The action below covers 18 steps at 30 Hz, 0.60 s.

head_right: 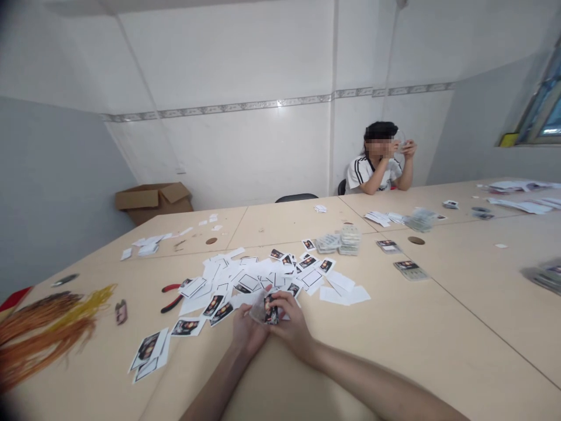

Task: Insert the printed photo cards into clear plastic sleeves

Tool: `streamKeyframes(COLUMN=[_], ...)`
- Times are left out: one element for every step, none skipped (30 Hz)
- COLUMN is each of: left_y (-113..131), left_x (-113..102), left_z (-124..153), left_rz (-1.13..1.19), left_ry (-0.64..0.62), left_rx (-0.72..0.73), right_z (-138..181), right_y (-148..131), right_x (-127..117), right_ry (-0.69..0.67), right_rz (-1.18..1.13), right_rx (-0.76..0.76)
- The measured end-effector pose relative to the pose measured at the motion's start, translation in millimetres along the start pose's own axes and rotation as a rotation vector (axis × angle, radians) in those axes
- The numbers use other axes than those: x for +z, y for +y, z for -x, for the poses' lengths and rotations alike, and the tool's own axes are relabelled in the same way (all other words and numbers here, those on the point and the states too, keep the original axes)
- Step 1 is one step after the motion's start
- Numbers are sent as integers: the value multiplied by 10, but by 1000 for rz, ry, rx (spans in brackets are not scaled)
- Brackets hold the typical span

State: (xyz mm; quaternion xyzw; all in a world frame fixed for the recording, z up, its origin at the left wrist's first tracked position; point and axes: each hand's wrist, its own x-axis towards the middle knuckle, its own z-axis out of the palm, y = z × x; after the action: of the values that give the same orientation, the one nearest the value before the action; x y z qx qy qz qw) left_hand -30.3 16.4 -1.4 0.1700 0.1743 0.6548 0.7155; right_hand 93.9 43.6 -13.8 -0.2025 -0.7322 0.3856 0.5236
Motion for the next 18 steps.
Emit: streamKeyframes(left_y=[-2,-8,-18,-30,-43,-57,-70,-82,-92,-101,-108,-113,-117,-120,-122,-123,-123,-123], left_x=[6,15,25,36,47,59,71,82,93,103,111,116,119,119,116,110,104,98], left_z=[4,7,9,12,14,17,19,23,26,29,32,34,35,34,33,30,27,25], left_rz=[7,12,14,12,5,-4,-15,-24,-29,-30,-30,-29,-28,-28,-29,-30,-31,-32], left_ry=[-14,-28,-40,-48,-50,-49,-46,-42,-38,-33,-26,-18,-8,3,12,19,22,22], left_rx=[-12,-28,-44,-59,-70,-79,-85,-90,-93,-95,-97,-102,-105,-108,-110,-111,-109,-108], right_z=[-5,-9,-13,-15,-16,-16,-15,-13,-10,-9,-7,-7,-6,-6,-6,-5,-5,-4], right_y=[3,8,14,21,27,33,38,43,47,52,55,58,59,57,53,48,40,32], right_x=[-3,-4,-3,-2,0,2,4,5,5,4,2,0,-3,-5,-7,-9,-10,-10], right_ry=[7,15,23,30,39,46,49,51,51,50,48,45,42,39,34,30,27,29], right_rz=[-9,-17,-23,-29,-35,-45,-57,-71,-84,-92,-95,-91,-83,-72,-59,-48,-40,-34], right_rx=[13,20,19,13,5,-1,-2,-1,0,-1,-6,-11,-15,-17,-16,-17,-16,-12])
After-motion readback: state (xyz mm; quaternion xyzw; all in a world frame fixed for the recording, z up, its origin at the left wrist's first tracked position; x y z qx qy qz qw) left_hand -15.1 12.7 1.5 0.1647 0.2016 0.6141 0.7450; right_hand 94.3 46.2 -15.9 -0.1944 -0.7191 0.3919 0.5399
